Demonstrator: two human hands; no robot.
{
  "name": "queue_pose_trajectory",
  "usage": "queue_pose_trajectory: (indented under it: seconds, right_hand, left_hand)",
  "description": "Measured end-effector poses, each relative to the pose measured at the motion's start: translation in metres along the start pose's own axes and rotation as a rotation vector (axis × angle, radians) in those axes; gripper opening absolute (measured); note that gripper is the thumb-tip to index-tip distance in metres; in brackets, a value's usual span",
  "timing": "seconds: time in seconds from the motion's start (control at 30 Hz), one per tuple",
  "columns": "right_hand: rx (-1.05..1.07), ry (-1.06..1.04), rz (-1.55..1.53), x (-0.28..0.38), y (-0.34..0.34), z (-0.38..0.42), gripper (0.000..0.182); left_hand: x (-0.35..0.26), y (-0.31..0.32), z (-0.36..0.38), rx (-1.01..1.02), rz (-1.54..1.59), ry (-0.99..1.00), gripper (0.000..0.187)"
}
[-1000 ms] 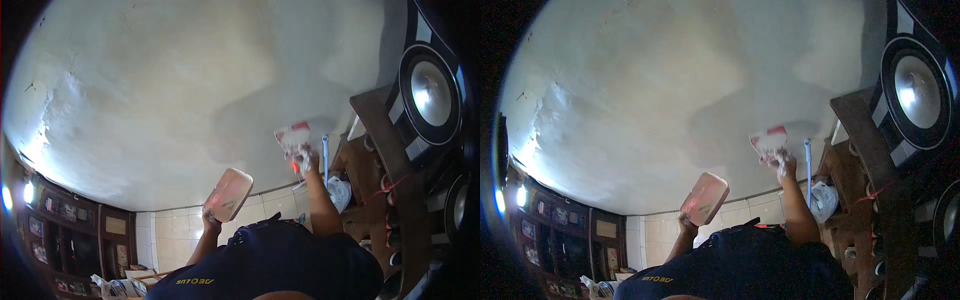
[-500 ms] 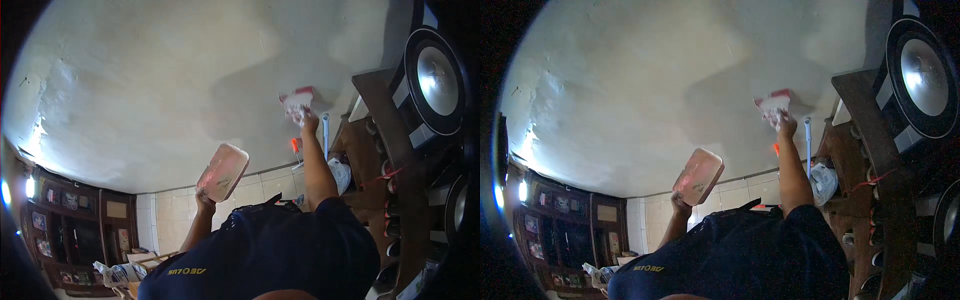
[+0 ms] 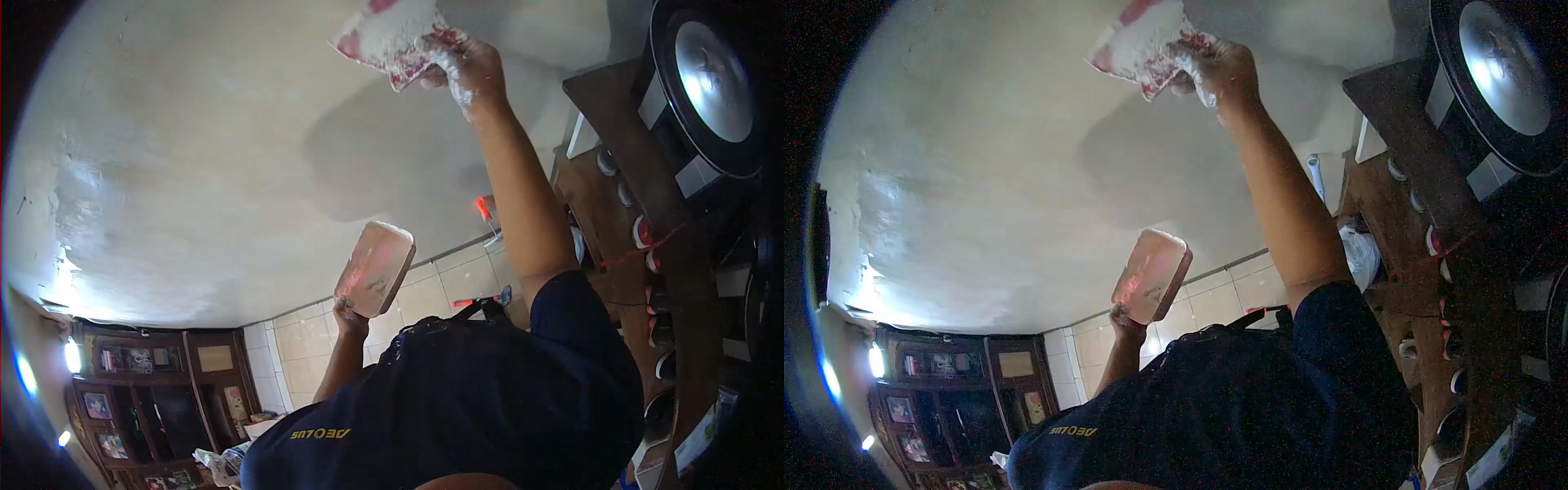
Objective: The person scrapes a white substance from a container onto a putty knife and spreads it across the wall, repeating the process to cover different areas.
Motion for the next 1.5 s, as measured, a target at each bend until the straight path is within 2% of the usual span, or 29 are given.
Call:
queue_pose_trajectory:
  seconds: [0.03,0.1,0.17,0.2,0.27,0.33,0.37,0.43,0.47,0.53,0.6,0.67,0.7,0.8,0.87,0.9,0.97,1.03,1.1,1.17,1.23,1.27,1.3,1.37,1.4,1.47,1.5]
  right_hand:
    - [-0.031,0.094,0.146,-0.018,-0.002,-0.004,0.032]
    - [-0.160,0.041,0.444,-0.092,-0.039,0.012,0.031]
    - [-0.257,0.273,0.104,-0.164,-0.073,0.066,0.032]
    - [-0.370,0.395,-0.095,-0.198,-0.086,0.096,0.033]
    - [-0.344,0.484,0.076,-0.269,-0.133,0.166,0.035]
    - [-0.430,0.579,-0.318,-0.273,-0.128,0.214,0.030]
    - [-0.428,0.580,-0.315,-0.265,-0.125,0.226,0.030]
    - [-0.385,0.619,-0.492,-0.230,-0.115,0.238,0.029]
    - [-0.381,0.635,-0.484,-0.221,-0.112,0.238,0.029]
    - [-0.203,0.609,-0.578,-0.202,-0.098,0.235,0.030]
    - [-0.149,0.643,-0.479,-0.165,-0.063,0.222,0.030]
    - [-0.001,0.646,-0.314,-0.146,-0.035,0.212,0.029]
    - [0.102,0.634,-0.236,-0.143,-0.025,0.208,0.028]
    - [0.209,0.682,-0.179,-0.140,0.049,0.210,0.026]
    - [0.305,0.766,-0.177,-0.152,0.086,0.224,0.028]
    - [0.348,0.756,-0.087,-0.162,0.069,0.229,0.026]
    - [0.407,0.801,0.074,-0.199,0.093,0.249,0.023]
    - [0.376,0.858,0.215,-0.212,0.120,0.263,0.023]
    - [0.260,0.585,0.522,-0.209,0.139,0.266,0.022]
    - [0.241,0.516,0.625,-0.179,0.155,0.258,0.020]
    - [0.380,0.434,0.616,-0.148,0.196,0.252,0.017]
    - [0.557,0.373,0.770,-0.138,0.216,0.248,0.015]
    - [0.570,0.389,0.775,-0.126,0.242,0.247,0.015]
    - [0.960,0.172,0.982,-0.110,0.304,0.255,0.017]
    - [1.099,0.070,0.975,-0.118,0.319,0.262,0.019]
    - [1.316,-0.108,0.954,-0.139,0.346,0.275,0.024]
    - [1.329,-0.112,0.954,-0.145,0.359,0.280,0.024]
  left_hand:
    - [-0.001,0.003,0.001,0.000,0.003,0.010,0.059]
    - [0.001,0.004,0.004,-0.055,0.051,-0.017,0.056]
    - [0.003,0.002,0.003,-0.067,0.121,0.013,0.053]
    - [0.007,-0.006,-0.001,0.084,0.115,0.074,0.052]
    - [0.012,-0.017,0.002,0.076,0.010,0.053,0.051]
    - [0.016,-0.028,0.002,0.084,-0.147,0.059,0.052]
    - [0.016,-0.032,-0.001,0.083,-0.143,0.060,0.052]
    - [0.019,-0.035,-0.005,0.040,0.110,0.039,0.055]
    - [0.013,-0.024,-0.007,0.077,-0.063,0.141,0.065]
    - [0.017,-0.036,-0.014,0.082,-0.382,0.129,0.073]
    - [0.004,-0.017,-0.009,-0.020,-0.008,0.051,0.076]
    - [0.007,-0.036,-0.009,-0.055,0.061,0.015,0.068]
    - [0.007,-0.039,-0.005,-0.086,0.082,0.028,0.068]
    - [-0.001,-0.064,0.010,-0.059,0.168,0.140,0.070]
    - [-0.002,-0.084,0.021,0.015,0.239,0.231,0.074]
    - [0.007,-0.063,0.020,-0.011,0.259,0.231,0.074]
    - [-0.003,-0.080,0.036,-0.033,0.221,0.238,0.065]
    - [-0.016,-0.105,0.058,-0.018,0.263,0.304,0.063]
    - [-0.026,-0.140,0.076,-0.051,0.149,0.364,0.075]
    - [-0.023,-0.155,0.092,-0.089,0.097,0.361,0.072]
    - [-0.010,-0.182,0.100,-0.055,0.152,0.480,0.069]
    - [-0.006,-0.193,0.104,-0.091,0.118,0.512,0.063]
    - [-0.001,-0.207,0.107,-0.106,0.131,0.504,0.063]
    - [0.007,-0.228,0.112,-0.134,-0.112,0.436,0.056]
    - [0.003,-0.227,0.115,-0.081,0.191,0.421,0.053]
    - [-0.014,-0.229,0.121,-0.056,0.128,0.416,0.053]
    - [-0.019,-0.233,0.122,-0.028,0.056,0.411,0.054]
Point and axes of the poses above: each hand's wrist, its own z-axis away from the middle knuckle, its own y-axis out of the palm, x = y × z, the point moved 2 cm from there along -z, towards the middle knuckle, and after that the axes turned 14 degrees about x, right-handed, at the moved point
